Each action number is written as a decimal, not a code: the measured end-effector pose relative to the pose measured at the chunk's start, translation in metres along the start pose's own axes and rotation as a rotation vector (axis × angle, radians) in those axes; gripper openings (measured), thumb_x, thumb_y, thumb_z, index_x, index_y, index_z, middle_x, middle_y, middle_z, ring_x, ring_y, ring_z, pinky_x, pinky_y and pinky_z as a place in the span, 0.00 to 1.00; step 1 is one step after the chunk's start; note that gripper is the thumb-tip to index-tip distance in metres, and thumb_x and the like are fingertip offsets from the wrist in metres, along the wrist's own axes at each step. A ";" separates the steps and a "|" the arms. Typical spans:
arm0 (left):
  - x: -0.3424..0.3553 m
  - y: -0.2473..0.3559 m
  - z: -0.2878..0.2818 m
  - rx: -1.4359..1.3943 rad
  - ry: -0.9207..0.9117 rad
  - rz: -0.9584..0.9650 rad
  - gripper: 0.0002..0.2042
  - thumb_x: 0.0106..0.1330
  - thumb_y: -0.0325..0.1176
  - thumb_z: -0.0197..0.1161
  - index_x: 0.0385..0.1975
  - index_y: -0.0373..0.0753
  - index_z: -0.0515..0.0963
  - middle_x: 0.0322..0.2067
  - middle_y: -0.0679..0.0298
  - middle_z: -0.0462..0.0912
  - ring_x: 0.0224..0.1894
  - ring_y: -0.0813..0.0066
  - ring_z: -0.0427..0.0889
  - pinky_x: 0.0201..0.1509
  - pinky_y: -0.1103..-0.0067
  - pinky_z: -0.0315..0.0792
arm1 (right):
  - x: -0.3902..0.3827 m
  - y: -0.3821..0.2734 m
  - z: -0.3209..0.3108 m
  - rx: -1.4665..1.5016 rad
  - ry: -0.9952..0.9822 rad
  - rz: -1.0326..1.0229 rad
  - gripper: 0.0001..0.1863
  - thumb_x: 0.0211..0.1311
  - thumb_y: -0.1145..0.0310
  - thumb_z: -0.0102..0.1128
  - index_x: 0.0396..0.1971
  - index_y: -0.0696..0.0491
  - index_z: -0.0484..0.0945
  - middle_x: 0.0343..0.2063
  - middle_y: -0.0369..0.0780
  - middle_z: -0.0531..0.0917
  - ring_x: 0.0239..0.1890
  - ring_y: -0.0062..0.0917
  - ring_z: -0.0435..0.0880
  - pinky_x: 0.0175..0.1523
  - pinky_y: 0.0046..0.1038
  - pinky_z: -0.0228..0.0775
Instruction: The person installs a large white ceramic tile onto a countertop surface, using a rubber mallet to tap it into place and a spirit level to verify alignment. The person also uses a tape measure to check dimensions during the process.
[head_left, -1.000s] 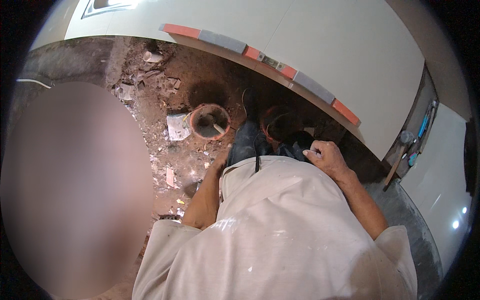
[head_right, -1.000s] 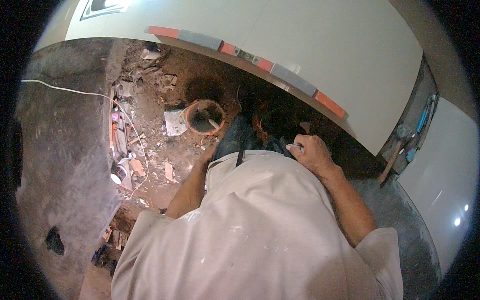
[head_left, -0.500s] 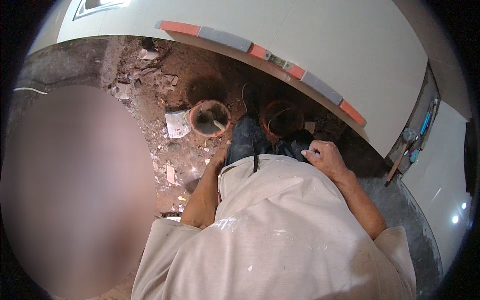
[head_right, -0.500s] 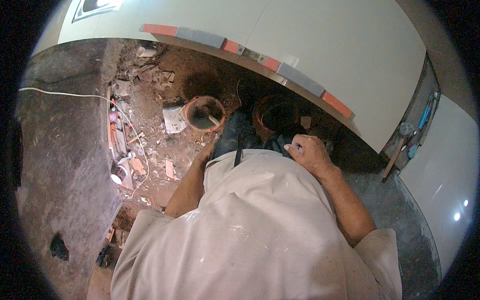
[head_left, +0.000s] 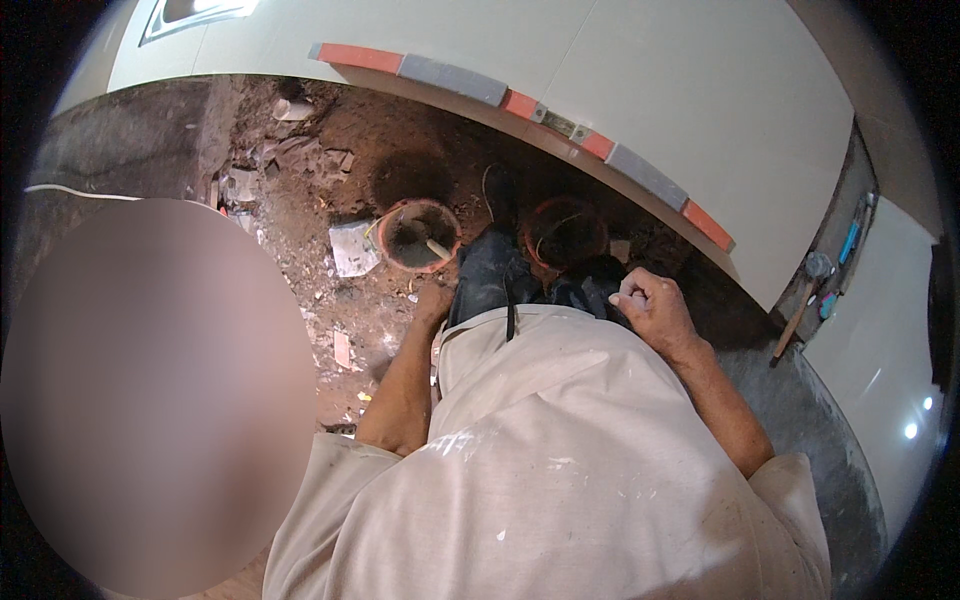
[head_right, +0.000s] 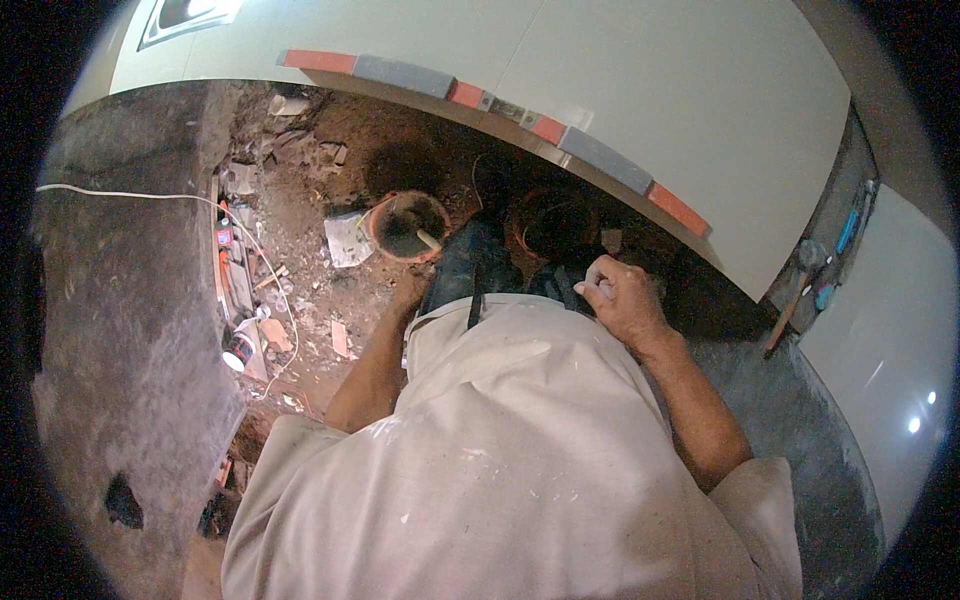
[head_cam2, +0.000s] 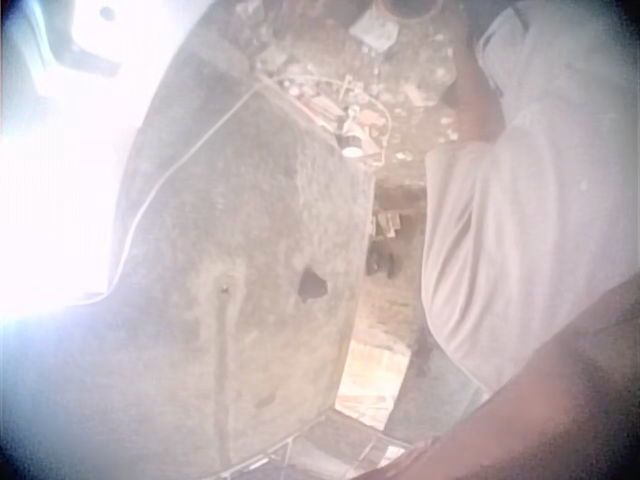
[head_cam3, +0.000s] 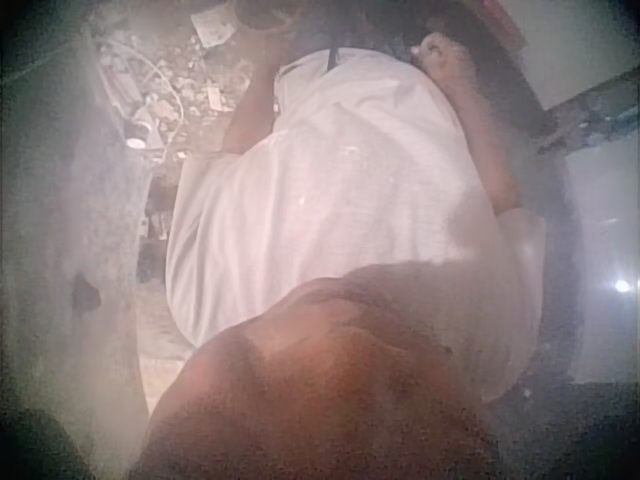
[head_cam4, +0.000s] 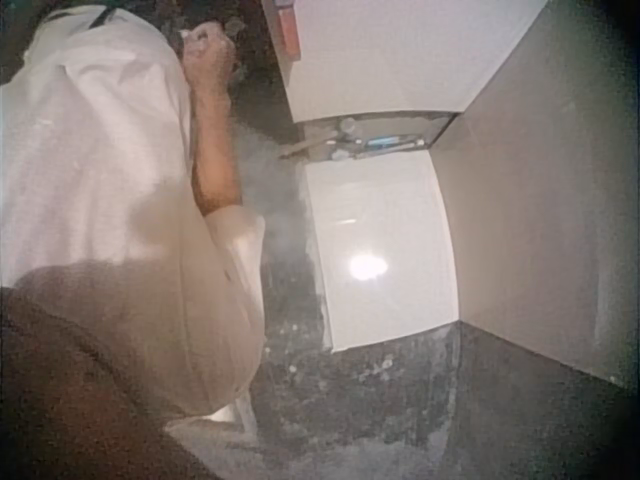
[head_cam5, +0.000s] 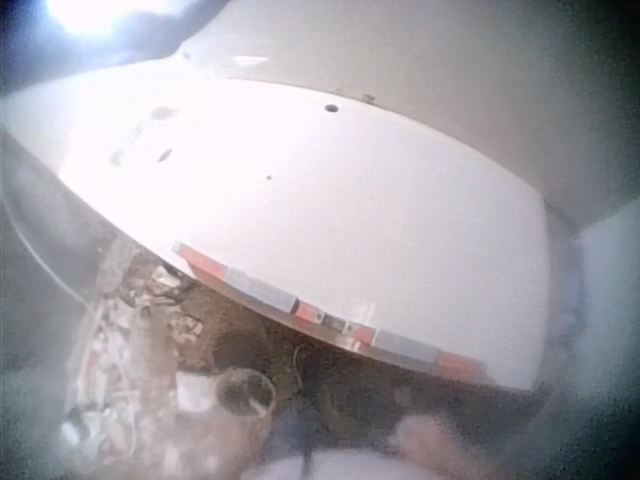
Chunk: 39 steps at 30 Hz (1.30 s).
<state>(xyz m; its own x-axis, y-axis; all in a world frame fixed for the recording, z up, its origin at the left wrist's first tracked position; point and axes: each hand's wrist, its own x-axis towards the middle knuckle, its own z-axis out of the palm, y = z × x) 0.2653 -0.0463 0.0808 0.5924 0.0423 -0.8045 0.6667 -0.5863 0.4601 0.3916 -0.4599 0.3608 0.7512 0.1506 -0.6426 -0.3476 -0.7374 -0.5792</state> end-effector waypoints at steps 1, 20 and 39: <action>0.000 0.016 -0.006 -0.004 0.075 0.036 0.21 0.73 0.45 0.63 0.45 0.29 0.86 0.43 0.38 0.87 0.48 0.45 0.87 0.55 0.62 0.76 | -0.002 0.006 0.003 0.027 0.059 -0.023 0.10 0.64 0.67 0.72 0.31 0.57 0.81 0.26 0.45 0.83 0.31 0.35 0.85 0.38 0.38 0.76; 0.108 0.321 -0.300 -0.361 0.707 0.361 0.30 0.80 0.52 0.52 0.74 0.38 0.67 0.74 0.51 0.66 0.72 0.53 0.69 0.69 0.61 0.73 | 0.012 0.094 -0.060 0.016 0.762 -0.240 0.31 0.57 0.76 0.74 0.62 0.57 0.75 0.54 0.46 0.78 0.55 0.41 0.82 0.58 0.36 0.78; -0.019 0.378 -0.070 -0.616 0.419 0.636 0.13 0.70 0.32 0.73 0.48 0.30 0.86 0.41 0.61 0.90 0.43 0.76 0.86 0.52 0.78 0.78 | -0.104 0.281 -0.131 0.125 0.922 0.116 0.24 0.66 0.77 0.67 0.62 0.51 0.78 0.60 0.49 0.82 0.66 0.43 0.79 0.68 0.39 0.70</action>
<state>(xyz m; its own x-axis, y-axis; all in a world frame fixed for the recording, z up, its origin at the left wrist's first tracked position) 0.5380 -0.2124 0.2962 0.9564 0.2177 -0.1947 0.2162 -0.0794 0.9731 0.2890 -0.7689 0.3307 0.8377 -0.5404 -0.0790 -0.4656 -0.6310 -0.6205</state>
